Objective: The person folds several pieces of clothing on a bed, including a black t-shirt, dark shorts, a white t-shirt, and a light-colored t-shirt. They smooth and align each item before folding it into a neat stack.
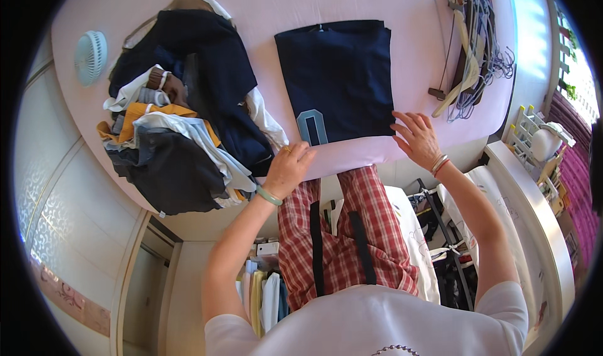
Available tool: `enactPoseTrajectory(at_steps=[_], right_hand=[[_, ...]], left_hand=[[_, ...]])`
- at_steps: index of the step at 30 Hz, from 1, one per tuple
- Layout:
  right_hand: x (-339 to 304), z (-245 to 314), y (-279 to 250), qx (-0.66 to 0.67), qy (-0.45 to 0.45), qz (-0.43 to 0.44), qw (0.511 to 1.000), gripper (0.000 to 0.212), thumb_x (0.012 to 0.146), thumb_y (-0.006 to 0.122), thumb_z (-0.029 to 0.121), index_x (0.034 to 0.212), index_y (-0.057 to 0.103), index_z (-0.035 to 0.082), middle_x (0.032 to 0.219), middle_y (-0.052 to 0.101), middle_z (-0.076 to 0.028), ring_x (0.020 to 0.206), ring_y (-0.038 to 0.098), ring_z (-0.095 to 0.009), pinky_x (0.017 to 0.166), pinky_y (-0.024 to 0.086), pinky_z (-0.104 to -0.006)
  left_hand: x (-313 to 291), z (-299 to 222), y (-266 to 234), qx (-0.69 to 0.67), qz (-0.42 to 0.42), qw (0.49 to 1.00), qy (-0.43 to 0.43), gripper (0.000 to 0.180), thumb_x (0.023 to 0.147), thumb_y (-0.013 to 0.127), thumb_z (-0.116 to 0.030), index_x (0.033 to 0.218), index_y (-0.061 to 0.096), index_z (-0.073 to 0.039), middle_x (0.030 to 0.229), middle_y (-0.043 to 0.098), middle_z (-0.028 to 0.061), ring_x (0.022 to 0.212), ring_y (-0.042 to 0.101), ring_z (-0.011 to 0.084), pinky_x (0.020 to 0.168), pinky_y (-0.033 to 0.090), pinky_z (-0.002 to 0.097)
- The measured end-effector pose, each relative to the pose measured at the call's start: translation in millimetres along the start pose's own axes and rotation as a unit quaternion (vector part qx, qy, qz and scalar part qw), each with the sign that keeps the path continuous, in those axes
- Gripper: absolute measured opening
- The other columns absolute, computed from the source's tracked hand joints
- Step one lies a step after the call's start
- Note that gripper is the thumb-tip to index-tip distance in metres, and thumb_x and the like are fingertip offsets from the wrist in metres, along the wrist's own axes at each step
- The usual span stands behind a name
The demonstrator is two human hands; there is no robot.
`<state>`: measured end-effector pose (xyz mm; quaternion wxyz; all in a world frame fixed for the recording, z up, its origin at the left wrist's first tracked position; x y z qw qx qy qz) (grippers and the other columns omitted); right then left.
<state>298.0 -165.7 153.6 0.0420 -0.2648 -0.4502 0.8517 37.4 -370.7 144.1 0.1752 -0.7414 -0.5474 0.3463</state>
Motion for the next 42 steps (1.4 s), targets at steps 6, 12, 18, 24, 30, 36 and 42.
enactPoseTrajectory(at_steps=[6,12,18,24,30,36,42], right_hand=[[106,31,-3,0.015,-0.132,-0.01,0.991,0.059,0.09,0.058,0.038,0.142,0.042,0.015,0.153,0.032,-0.003,0.143,0.027,-0.02,0.117,0.02,-0.0408],[185,-39,-10,-0.114,-0.02,-0.147,0.982,0.052,0.091,0.059,0.039,0.136,0.048,0.016,0.142,0.048,-0.003,0.135,0.038,-0.02,0.113,0.023,-0.0409],[180,-78,-25,-0.094,0.045,-0.182,0.978,0.032,0.089,0.063,0.019,0.121,0.06,0.02,0.11,0.061,-0.001,0.111,0.053,-0.019,0.105,0.031,-0.041],[171,-79,-27,-0.106,0.069,-0.235,0.964,0.053,0.085,0.057,-0.001,0.13,0.055,0.026,0.127,0.054,-0.002,0.122,0.048,-0.02,0.107,0.029,-0.0409],[107,-37,3,-0.097,-0.177,0.045,0.978,0.072,0.083,0.058,0.006,0.147,0.033,0.026,0.157,0.025,0.0,0.145,0.023,-0.02,0.119,0.018,-0.0409],[83,-73,32,-0.07,-0.202,0.109,0.971,0.082,0.078,0.064,-0.001,0.147,0.029,0.022,0.157,0.022,0.001,0.145,0.022,-0.017,0.121,0.017,-0.0382],[95,-81,23,0.034,-0.158,0.125,0.979,0.067,0.075,0.069,0.002,0.135,0.045,0.017,0.144,0.045,-0.004,0.137,0.036,-0.022,0.115,0.027,-0.0391]], left_hand=[[107,31,-19,0.093,-0.048,0.988,0.116,0.039,0.085,0.06,-0.012,0.124,0.061,-0.013,0.144,0.044,0.0093,0.135,0.039,0.0266,0.11,0.034,0.0424],[162,83,-26,0.166,-0.085,0.982,0.024,0.062,0.086,0.065,-0.031,0.144,0.042,-0.03,0.154,0.029,0.0072,0.142,0.026,0.0296,0.112,0.025,0.0507],[141,72,-24,0.187,-0.116,0.975,-0.033,0.062,0.085,0.067,-0.034,0.142,0.043,-0.035,0.157,0.024,0.0075,0.144,0.021,0.0312,0.111,0.019,0.0584],[165,85,-29,0.202,-0.062,0.977,-0.014,0.061,0.088,0.063,-0.032,0.144,0.04,-0.037,0.156,0.026,0.0049,0.145,0.022,0.0254,0.11,0.019,0.0594],[98,66,-6,0.221,0.093,0.958,0.159,0.066,0.082,0.065,-0.015,0.143,0.044,-0.026,0.155,0.03,0.0054,0.143,0.026,0.0238,0.114,0.019,0.0496],[81,83,1,0.156,0.007,0.98,0.123,0.063,0.076,0.064,-0.008,0.136,0.051,-0.024,0.148,0.042,0.0029,0.136,0.038,0.018,0.11,0.028,0.0432],[98,80,-11,0.02,-0.051,0.997,0.051,0.037,0.081,0.066,-0.017,0.117,0.064,-0.022,0.134,0.054,-0.0003,0.121,0.051,0.019,0.096,0.036,0.0391]])
Point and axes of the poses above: each hand's wrist, its own x-axis towards the middle knuckle, its own y-axis out of the palm, z = x × y, the point moved 3 cm from there along x, towards the middle knuckle
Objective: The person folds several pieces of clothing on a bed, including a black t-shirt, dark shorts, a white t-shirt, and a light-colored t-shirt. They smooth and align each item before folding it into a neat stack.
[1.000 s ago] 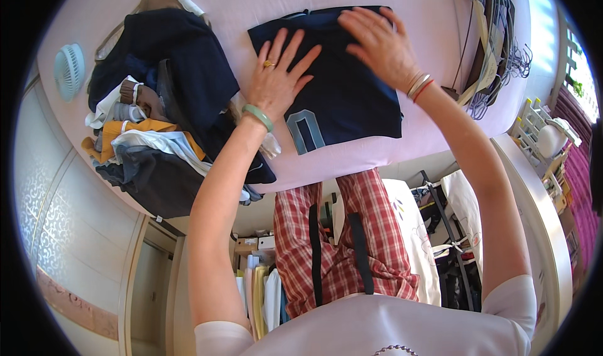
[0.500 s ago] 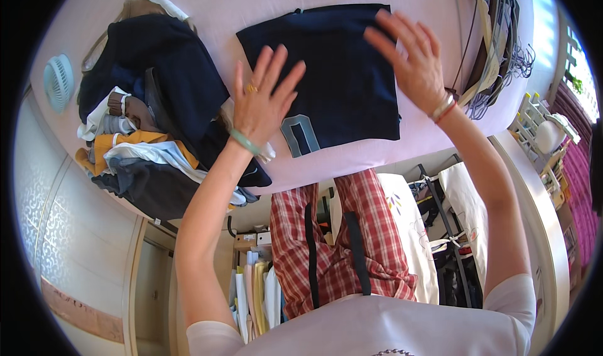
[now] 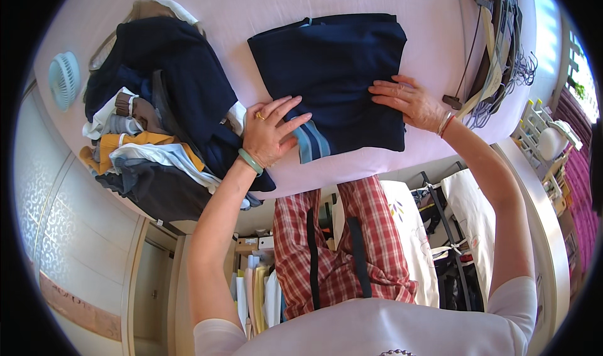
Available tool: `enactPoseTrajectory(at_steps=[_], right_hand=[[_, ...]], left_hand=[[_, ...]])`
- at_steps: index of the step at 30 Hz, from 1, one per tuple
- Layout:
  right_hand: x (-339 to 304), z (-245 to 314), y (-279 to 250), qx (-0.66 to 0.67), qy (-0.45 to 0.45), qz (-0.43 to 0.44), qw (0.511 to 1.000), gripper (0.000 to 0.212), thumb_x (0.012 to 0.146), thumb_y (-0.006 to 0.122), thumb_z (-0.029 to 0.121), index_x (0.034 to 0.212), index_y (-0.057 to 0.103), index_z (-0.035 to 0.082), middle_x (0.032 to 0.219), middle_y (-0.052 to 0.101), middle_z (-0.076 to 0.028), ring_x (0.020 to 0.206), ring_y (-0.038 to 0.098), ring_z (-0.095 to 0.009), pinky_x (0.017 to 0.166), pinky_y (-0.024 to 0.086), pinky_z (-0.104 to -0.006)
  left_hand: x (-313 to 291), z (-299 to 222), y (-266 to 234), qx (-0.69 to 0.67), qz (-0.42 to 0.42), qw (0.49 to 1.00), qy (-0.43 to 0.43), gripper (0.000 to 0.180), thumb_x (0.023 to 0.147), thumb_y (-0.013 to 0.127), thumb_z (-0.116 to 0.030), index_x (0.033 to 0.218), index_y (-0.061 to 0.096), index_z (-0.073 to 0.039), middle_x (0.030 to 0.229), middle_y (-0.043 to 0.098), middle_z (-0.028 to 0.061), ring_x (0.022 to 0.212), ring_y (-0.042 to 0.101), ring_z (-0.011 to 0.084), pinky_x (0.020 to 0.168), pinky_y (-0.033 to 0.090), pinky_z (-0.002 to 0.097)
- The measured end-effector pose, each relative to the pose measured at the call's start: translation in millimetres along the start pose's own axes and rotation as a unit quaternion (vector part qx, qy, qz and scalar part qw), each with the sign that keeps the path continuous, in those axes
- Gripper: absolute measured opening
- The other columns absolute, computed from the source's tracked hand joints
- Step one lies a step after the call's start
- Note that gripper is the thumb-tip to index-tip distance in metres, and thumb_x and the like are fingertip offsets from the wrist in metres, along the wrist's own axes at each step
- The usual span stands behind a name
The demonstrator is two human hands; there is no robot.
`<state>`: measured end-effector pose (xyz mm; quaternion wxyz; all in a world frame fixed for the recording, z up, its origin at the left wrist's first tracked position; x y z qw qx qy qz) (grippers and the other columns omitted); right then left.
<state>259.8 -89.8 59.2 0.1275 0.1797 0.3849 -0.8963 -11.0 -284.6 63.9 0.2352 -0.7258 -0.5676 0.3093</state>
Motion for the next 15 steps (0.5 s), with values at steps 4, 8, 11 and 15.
enactPoseTrajectory(at_steps=[4,8,11,15], right_hand=[[2,-9,-7,0.254,0.198,-0.116,0.94,0.029,0.089,0.058,0.007,0.119,0.058,0.008,0.118,0.062,-0.009,0.103,0.058,-0.028,0.094,0.043,-0.0335],[5,-25,-24,0.423,0.341,-0.169,0.822,0.025,0.095,0.054,0.029,0.102,0.06,0.005,0.088,0.059,-0.014,0.09,0.058,-0.022,0.082,0.047,-0.0297],[9,-22,-11,0.428,0.311,-0.297,0.795,0.043,0.092,0.06,0.042,0.095,0.052,0.0,0.075,0.049,-0.01,0.072,0.043,-0.016,0.065,0.04,-0.0304],[23,-3,-25,0.251,0.362,-0.313,0.841,0.042,0.093,0.062,0.038,0.089,0.049,-0.002,0.067,0.042,-0.008,0.064,0.036,-0.015,0.055,0.036,-0.0311]], left_hand=[[9,19,-7,-0.217,-0.062,0.955,-0.192,0.017,0.092,0.06,-0.022,0.088,0.069,-0.008,0.1,0.07,0.0029,0.098,0.063,0.0193,0.082,0.044,0.0355],[3,32,-4,-0.375,-0.094,0.858,-0.337,0.035,0.098,0.055,-0.035,0.095,0.066,-0.002,0.085,0.065,0.0038,0.08,0.059,0.0122,0.07,0.046,0.0286],[19,2,-4,-0.379,-0.186,0.868,-0.263,0.03,0.095,0.062,-0.031,0.096,0.066,-0.001,0.073,0.059,0.0,0.067,0.051,0.0097,0.066,0.044,0.0236],[22,9,4,-0.424,-0.235,0.808,-0.335,0.019,0.091,0.068,-0.02,0.09,0.064,-0.002,0.073,0.06,-0.0011,0.067,0.051,0.0059,0.064,0.041,0.0203]])
Point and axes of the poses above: each hand's wrist, its own x-axis towards the middle knuckle, its own y-axis out of the palm, z = x × y, the point moved 3 cm from there along x, towards the middle knuckle
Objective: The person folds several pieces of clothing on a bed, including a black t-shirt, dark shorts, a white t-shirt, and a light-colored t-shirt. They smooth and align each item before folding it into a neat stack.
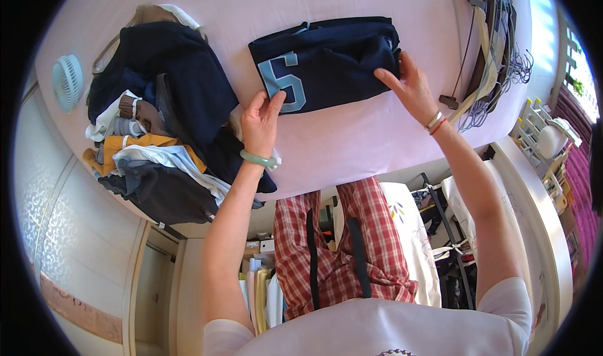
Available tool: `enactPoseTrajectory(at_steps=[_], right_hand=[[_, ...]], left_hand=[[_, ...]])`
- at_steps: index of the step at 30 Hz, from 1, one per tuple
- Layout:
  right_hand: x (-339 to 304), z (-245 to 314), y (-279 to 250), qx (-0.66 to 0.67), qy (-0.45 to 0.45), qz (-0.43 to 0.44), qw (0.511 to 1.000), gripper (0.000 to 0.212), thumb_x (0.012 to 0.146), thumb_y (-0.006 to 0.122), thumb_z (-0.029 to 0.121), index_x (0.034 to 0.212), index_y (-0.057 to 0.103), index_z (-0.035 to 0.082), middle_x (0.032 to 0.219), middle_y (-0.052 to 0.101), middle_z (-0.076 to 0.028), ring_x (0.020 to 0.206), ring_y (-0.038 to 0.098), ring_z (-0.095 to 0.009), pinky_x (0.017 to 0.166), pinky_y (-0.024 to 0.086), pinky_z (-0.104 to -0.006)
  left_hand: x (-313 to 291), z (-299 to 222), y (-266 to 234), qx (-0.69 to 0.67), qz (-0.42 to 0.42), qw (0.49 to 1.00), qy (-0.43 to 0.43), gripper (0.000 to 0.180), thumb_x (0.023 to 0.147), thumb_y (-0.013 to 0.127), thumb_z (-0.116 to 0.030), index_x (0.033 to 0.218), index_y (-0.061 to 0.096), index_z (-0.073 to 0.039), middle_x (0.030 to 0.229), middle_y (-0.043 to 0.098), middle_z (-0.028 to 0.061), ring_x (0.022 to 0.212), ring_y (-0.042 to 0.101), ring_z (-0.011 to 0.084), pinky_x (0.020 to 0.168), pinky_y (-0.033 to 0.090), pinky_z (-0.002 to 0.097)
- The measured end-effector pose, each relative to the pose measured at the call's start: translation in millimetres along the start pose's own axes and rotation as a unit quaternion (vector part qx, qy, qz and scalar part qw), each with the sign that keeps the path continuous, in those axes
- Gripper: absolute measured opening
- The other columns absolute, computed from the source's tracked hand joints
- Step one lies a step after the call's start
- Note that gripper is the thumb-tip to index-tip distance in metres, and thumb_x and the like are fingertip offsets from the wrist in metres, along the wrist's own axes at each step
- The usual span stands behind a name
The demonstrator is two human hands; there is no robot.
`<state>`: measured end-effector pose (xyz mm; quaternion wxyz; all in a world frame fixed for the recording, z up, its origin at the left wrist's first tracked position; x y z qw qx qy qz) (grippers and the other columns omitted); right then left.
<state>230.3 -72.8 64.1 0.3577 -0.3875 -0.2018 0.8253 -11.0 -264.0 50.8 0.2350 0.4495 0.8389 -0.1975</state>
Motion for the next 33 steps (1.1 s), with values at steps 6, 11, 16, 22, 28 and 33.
enactPoseTrajectory(at_steps=[6,11,16,22,28,33], right_hand=[[-3,-5,3,0.091,0.039,-0.151,0.984,0.03,0.096,0.059,0.027,0.083,0.05,0.002,0.063,0.038,-0.007,0.06,0.031,-0.014,0.051,0.032,-0.03],[2,-8,7,0.044,0.004,-0.222,0.974,0.028,0.096,0.059,0.031,0.091,0.058,0.003,0.063,0.049,-0.009,0.056,0.045,-0.015,0.052,0.037,-0.0309],[7,15,2,0.053,0.007,-0.226,0.973,0.034,0.092,0.063,0.037,0.094,0.06,0.003,0.064,0.052,-0.01,0.055,0.048,-0.02,0.053,0.039,-0.0327],[31,-1,-8,0.036,0.134,-0.177,0.974,0.035,0.092,0.064,0.037,0.093,0.059,0.002,0.067,0.056,-0.008,0.058,0.05,-0.02,0.054,0.04,-0.0324],[17,34,-19,-0.07,-0.115,-0.32,0.938,0.023,0.089,0.066,0.024,0.104,0.061,0.007,0.1,0.064,-0.006,0.087,0.058,-0.023,0.078,0.042,-0.0342],[-11,104,20,-0.148,-0.291,-0.014,0.945,0.048,0.083,0.068,0.022,0.128,0.056,0.01,0.139,0.05,-0.007,0.136,0.04,-0.023,0.111,0.027,-0.0414]], left_hand=[[5,-6,4,0.113,-0.122,0.981,0.101,0.019,0.093,0.065,-0.022,0.093,0.063,-0.003,0.071,0.061,0.0043,0.063,0.054,0.0101,0.059,0.043,0.0246],[16,-3,15,0.144,-0.128,0.981,0.035,0.028,0.092,0.065,-0.032,0.095,0.063,-0.004,0.076,0.068,0.0081,0.064,0.062,0.0187,0.061,0.046,0.0302],[28,-21,23,0.073,-0.16,0.98,0.087,0.033,0.088,0.07,-0.036,0.089,0.064,-0.003,0.069,0.064,0.0024,0.063,0.057,0.0109,0.059,0.045,0.027],[53,-24,15,0.01,-0.205,0.978,0.047,0.033,0.095,0.063,-0.032,0.081,0.062,-0.001,0.067,0.056,-0.0007,0.065,0.047,0.007,0.062,0.042,0.0243],[30,-33,13,0.085,-0.22,0.96,0.154,0.026,0.102,0.049,-0.02,0.118,0.057,-0.002,0.122,0.057,0.0082,0.112,0.054,0.0171,0.097,0.043,0.0296],[11,-46,65,0.343,0.03,0.862,0.372,0.046,0.092,0.057,-0.012,0.138,0.048,-0.009,0.146,0.044,0.0114,0.138,0.036,0.0307,0.112,0.029,0.0425]])
Point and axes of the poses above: each hand's wrist, its own x-axis towards the middle knuckle, its own y-axis out of the palm, z = x × y, the point moved 3 cm from there along x, towards the middle knuckle
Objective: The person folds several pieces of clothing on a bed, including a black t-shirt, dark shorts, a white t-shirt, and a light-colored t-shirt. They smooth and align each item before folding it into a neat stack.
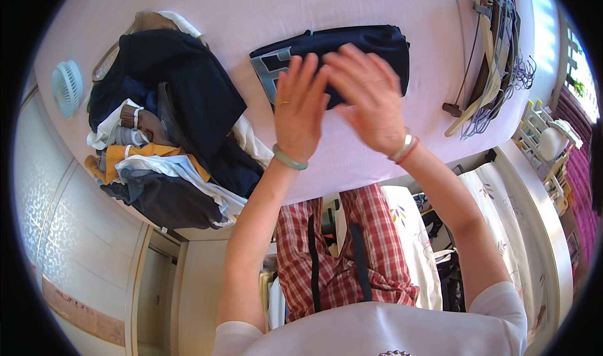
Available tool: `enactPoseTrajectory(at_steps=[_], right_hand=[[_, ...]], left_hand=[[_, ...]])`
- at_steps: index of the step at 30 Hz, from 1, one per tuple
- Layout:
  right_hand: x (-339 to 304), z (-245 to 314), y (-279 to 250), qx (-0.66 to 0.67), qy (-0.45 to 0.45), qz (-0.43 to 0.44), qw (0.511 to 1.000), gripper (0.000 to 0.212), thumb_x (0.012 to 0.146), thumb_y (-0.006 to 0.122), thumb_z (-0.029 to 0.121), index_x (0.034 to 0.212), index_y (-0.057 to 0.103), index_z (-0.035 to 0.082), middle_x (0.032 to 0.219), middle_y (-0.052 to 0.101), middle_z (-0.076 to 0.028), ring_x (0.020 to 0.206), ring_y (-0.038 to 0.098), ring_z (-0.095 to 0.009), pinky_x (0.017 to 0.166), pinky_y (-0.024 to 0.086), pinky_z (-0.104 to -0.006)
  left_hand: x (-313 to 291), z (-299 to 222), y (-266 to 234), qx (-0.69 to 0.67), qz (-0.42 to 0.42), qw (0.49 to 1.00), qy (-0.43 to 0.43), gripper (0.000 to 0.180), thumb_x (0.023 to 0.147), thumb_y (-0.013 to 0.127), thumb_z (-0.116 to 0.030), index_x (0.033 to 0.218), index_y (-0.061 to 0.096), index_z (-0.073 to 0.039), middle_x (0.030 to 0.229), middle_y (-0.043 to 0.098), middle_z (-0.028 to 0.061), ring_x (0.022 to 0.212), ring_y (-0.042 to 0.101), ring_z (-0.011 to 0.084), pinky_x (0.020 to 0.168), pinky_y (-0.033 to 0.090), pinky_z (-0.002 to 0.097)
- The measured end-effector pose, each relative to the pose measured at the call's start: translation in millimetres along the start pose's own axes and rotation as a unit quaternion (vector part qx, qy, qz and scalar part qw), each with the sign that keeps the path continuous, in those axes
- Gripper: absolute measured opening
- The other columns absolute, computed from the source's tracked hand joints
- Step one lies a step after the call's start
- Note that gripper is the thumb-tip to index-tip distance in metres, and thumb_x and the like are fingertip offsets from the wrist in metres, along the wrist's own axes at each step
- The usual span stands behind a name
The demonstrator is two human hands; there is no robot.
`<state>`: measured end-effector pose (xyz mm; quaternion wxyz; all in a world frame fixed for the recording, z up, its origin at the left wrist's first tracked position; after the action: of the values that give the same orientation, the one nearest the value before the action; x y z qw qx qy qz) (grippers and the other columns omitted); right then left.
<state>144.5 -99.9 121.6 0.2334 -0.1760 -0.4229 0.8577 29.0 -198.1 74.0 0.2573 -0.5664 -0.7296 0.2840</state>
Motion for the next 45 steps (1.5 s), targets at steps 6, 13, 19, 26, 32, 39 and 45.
enactPoseTrajectory(at_steps=[6,13,19,26,32,39,45], right_hand=[[13,-79,34,-0.094,0.026,-0.005,0.995,0.067,0.09,0.058,0.039,0.147,0.036,0.012,0.153,0.034,-0.003,0.144,0.026,-0.02,0.115,0.021,-0.0404],[8,-105,4,-0.151,0.076,-0.072,0.983,0.048,0.09,0.061,0.034,0.134,0.052,0.015,0.137,0.051,-0.002,0.13,0.043,-0.02,0.107,0.029,-0.0373],[15,-117,-36,-0.047,0.087,-0.085,0.991,0.017,0.081,0.072,0.015,0.096,0.064,0.013,0.113,0.061,0.001,0.107,0.052,-0.023,0.094,0.037,-0.0363],[6,-117,-40,0.113,0.225,-0.107,0.962,0.021,0.082,0.073,0.017,0.101,0.065,0.013,0.105,0.065,0.001,0.105,0.053,-0.02,0.092,0.038,-0.0344],[23,-79,-32,-0.159,0.07,-0.142,0.974,0.042,0.086,0.068,0.03,0.125,0.059,0.017,0.135,0.052,-0.002,0.128,0.043,-0.02,0.106,0.029,-0.0386],[22,-74,34,-0.136,0.003,0.062,0.989,0.07,0.091,0.05,0.051,0.147,0.033,0.013,0.154,0.031,0.0,0.144,0.024,-0.018,0.118,0.015,-0.0421],[16,-102,22,-0.184,0.043,0.023,0.982,0.066,0.092,0.051,0.049,0.148,0.034,0.018,0.153,0.032,0.002,0.144,0.023,-0.016,0.118,0.013,-0.0366]], left_hand=[[18,47,21,0.177,0.026,0.982,-0.066,0.062,0.094,0.054,-0.041,0.148,0.036,-0.018,0.155,0.027,0.0116,0.144,0.023,0.0334,0.114,0.013,0.0557],[17,59,4,0.071,-0.04,0.994,-0.069,0.056,0.093,0.062,-0.029,0.141,0.044,-0.008,0.146,0.041,0.0144,0.138,0.035,0.0334,0.112,0.027,0.0467],[32,66,-23,-0.013,-0.109,0.987,-0.12,0.029,0.079,0.078,-0.009,0.104,0.063,-0.004,0.107,0.06,0.0077,0.101,0.057,0.0239,0.087,0.047,0.0312],[28,82,-22,-0.156,-0.095,0.946,-0.269,0.018,0.082,0.074,-0.01,0.096,0.065,-0.004,0.102,0.061,0.0073,0.095,0.057,0.0238,0.085,0.046,0.0322],[35,36,-23,0.035,-0.145,0.981,-0.127,0.04,0.088,0.066,-0.013,0.128,0.057,-0.01,0.134,0.05,0.0145,0.127,0.044,0.0328,0.105,0.035,0.0433],[27,29,33,0.153,0.051,0.986,-0.031,0.057,0.092,0.055,-0.038,0.144,0.043,-0.016,0.154,0.031,0.0093,0.144,0.025,0.0301,0.115,0.014,0.0516],[21,56,26,0.23,0.029,0.969,-0.08,0.061,0.099,0.042,-0.045,0.151,0.029,-0.015,0.156,0.025,0.0115,0.145,0.02,0.0318,0.116,0.012,0.0522]])
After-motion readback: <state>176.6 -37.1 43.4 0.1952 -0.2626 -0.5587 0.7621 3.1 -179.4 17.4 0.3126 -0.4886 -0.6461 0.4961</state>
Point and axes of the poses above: each hand's wrist, its own x-axis towards the middle knuckle, its own y-axis out of the palm, z = x × y, the point moved 3 cm from there along x, towards the middle knuckle
